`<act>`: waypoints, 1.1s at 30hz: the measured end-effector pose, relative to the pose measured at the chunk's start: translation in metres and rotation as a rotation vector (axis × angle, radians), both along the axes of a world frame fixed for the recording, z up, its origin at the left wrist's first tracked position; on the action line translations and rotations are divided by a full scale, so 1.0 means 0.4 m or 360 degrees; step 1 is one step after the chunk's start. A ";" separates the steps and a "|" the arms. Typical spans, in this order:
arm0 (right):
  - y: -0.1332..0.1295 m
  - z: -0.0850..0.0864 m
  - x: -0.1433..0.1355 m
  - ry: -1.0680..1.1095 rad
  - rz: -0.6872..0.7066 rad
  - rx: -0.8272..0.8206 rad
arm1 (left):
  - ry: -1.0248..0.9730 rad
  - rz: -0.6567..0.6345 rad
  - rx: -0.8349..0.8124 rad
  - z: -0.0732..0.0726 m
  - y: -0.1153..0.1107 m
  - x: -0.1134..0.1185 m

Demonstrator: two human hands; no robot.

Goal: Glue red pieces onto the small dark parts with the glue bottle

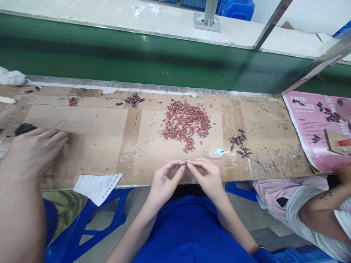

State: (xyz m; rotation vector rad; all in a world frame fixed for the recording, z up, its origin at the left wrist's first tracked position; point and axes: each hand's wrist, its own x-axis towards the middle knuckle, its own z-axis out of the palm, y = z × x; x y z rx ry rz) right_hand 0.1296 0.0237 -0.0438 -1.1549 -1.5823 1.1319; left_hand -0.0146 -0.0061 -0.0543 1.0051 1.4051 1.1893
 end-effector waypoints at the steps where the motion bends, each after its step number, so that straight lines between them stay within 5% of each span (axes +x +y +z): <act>1: 0.000 0.001 0.003 0.0057 0.0002 -0.0096 | -0.0001 -0.0012 -0.0007 0.002 0.000 0.003; 8: 0.000 0.020 0.024 0.0079 0.0130 -0.0269 | 0.0097 -0.0066 0.0012 0.007 -0.005 0.010; 15: -0.009 0.020 0.020 0.0200 -0.0034 -0.0531 | 0.0184 -0.0092 0.0033 0.019 -0.009 0.009; 28: -0.021 0.026 0.013 -0.0028 -0.0069 -0.0142 | 0.0231 -0.0157 0.0109 0.034 -0.013 -0.002; 33: -0.020 0.041 0.018 -0.0192 0.0002 0.0269 | 0.0210 -0.0193 0.0126 0.033 -0.017 0.009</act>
